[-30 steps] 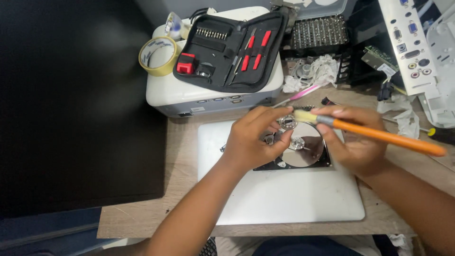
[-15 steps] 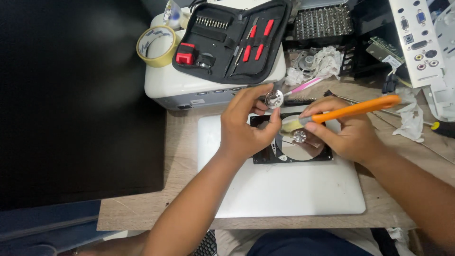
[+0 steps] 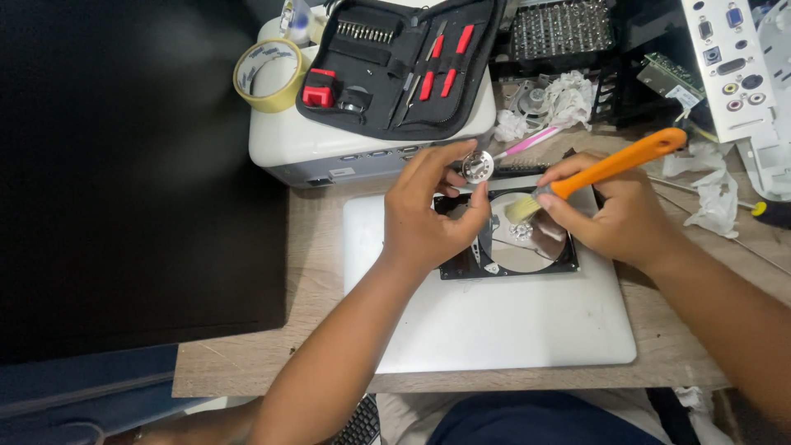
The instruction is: Repairing and cleaning the internal components of a hard disk drive using a brush and a prying tool
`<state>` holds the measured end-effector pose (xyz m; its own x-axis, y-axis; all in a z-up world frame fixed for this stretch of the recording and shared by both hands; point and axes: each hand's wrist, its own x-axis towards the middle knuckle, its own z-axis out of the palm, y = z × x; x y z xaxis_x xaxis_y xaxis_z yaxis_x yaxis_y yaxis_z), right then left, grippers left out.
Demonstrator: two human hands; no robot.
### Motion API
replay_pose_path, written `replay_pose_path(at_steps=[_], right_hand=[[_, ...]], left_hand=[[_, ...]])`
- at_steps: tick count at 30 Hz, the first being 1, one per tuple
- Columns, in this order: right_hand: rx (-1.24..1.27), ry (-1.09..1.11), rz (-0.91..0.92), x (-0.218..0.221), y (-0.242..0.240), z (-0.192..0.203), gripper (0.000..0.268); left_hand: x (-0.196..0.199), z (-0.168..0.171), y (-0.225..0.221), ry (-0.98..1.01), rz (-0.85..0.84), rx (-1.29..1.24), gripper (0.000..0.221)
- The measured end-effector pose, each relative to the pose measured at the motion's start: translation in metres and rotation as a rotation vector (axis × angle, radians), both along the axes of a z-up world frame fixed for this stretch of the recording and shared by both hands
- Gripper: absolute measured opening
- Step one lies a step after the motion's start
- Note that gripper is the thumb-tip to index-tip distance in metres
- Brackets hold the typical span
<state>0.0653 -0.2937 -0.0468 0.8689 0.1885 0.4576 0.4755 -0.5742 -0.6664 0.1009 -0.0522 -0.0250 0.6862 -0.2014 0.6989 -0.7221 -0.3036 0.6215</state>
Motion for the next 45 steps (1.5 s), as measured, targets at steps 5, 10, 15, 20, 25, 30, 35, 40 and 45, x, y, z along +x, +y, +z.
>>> replay_pose_path(at_steps=[5,10,15,20,25,30,35,40,45], right_hand=[[-0.024,-0.114,-0.079,0.0,-0.009,0.003,0.013],[-0.083,0.165,0.035,0.001,-0.015,0.012,0.016],[-0.095,-0.094,0.001,0.001,-0.021,0.01,0.014],[-0.246,0.42,0.01,-0.001,-0.027,0.014,0.018],[-0.274,-0.053,-0.095,-0.005,-0.027,0.009,0.02],[-0.194,0.378,0.023,-0.007,-0.023,0.023,0.017],[-0.173,-0.082,0.001,-0.003,-0.027,0.006,0.014],[0.042,-0.156,0.044,-0.01,-0.015,0.017,0.005],[-0.312,-0.137,0.218,0.003,-0.025,-0.007,0.017]], left_hand=[[0.0,-0.001,0.0,0.021,-0.003,-0.009,0.04],[0.0,-0.001,0.0,0.023,-0.014,0.009,0.04],[0.001,-0.003,0.0,0.042,0.001,0.007,0.04],[0.001,-0.002,0.0,0.053,-0.006,0.019,0.039],[0.001,-0.003,0.0,0.047,-0.012,0.01,0.038],[0.001,-0.001,-0.001,0.051,-0.014,0.017,0.036],[0.001,-0.003,0.0,0.062,-0.018,0.026,0.037],[0.0,-0.002,0.0,0.059,-0.018,0.036,0.037],[0.0,-0.001,0.002,0.039,-0.023,0.041,0.039]])
